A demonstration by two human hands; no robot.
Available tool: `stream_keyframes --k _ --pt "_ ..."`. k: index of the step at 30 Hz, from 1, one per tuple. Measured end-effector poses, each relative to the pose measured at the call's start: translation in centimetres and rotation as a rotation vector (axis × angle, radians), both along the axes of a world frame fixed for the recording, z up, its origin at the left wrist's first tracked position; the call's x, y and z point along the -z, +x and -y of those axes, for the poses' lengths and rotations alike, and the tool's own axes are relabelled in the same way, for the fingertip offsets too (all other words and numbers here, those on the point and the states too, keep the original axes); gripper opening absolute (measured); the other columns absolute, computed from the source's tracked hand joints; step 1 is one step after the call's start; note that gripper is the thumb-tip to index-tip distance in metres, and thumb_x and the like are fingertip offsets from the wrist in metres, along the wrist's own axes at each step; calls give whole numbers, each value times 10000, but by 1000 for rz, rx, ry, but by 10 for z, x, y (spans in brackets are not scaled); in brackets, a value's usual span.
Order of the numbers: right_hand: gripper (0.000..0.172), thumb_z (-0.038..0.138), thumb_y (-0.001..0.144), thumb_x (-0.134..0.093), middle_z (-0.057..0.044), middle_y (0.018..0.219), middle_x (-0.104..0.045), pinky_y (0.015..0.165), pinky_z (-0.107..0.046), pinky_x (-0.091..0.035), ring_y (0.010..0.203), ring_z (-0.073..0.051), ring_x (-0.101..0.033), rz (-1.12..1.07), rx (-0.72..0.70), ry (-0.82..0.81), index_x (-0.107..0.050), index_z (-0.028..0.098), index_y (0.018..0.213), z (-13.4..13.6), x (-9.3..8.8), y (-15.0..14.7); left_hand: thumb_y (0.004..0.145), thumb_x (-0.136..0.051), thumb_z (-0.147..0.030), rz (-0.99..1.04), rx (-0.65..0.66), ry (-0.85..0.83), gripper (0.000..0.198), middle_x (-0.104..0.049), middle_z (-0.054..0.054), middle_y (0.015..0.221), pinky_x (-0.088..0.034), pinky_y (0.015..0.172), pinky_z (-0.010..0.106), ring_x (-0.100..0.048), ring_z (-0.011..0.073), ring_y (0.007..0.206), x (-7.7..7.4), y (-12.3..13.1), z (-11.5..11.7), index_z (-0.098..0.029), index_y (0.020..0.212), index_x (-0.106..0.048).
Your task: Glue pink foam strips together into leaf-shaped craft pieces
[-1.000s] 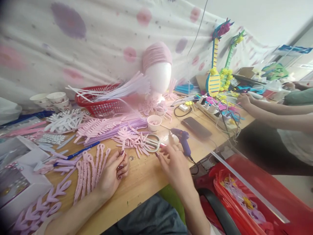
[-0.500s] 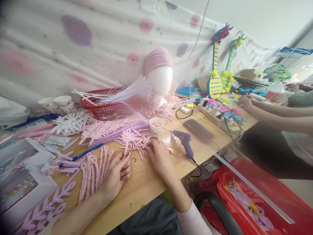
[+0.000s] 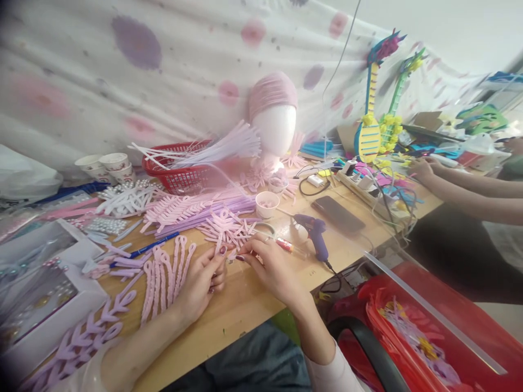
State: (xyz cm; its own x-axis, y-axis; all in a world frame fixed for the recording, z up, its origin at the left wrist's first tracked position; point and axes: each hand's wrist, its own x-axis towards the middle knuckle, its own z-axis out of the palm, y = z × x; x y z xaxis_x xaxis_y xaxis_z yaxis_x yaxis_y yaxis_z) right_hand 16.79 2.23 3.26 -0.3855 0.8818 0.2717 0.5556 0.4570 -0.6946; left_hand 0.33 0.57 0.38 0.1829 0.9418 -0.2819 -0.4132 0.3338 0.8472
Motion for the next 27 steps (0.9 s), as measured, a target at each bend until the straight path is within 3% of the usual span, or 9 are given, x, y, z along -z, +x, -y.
stream_keyframes --k 4,10,15,20,27 --pt "134 175 909 -528 -48 843 -618 707 -309 -440 791 -186 -573 7 -63 12 -623 194 815 5 -6 -2 730 -690 -509 -47 66 18 383 -268 -121 477 -132 390 170 -187 32 400 0 -1 1 -179 706 -497" --pt "122 199 901 -536 -46 821 -629 695 -306 -443 775 -186 -573 -20 -43 -9 -618 197 811 6 -7 1 707 -714 -512 -72 36 52 388 -294 -115 457 -151 387 171 -214 38 395 -2 0 2 -173 704 -524" --pt "139 305 914 -516 -19 761 -614 601 -263 -425 684 -158 -557 -236 57 -186 -596 193 895 11 6 -9 711 -714 -493 -50 8 47 379 -289 -121 471 -155 387 163 -209 35 400 -1 0 2 -177 722 -504" --pt "176 340 893 -536 0 729 -570 599 -253 -417 657 -139 -520 -433 72 -293 -578 183 829 12 23 -22 698 -727 -466 -59 -45 42 377 -318 -114 487 -175 389 158 -234 28 398 -3 1 3 -178 694 -484" --pt "262 443 874 -560 38 640 -492 496 -228 -397 539 -109 -476 -550 50 -459 -547 193 801 13 25 -25 689 -732 -439 -47 -65 34 364 -328 -113 486 -187 386 156 -245 26 396 -5 2 2 -182 678 -475"
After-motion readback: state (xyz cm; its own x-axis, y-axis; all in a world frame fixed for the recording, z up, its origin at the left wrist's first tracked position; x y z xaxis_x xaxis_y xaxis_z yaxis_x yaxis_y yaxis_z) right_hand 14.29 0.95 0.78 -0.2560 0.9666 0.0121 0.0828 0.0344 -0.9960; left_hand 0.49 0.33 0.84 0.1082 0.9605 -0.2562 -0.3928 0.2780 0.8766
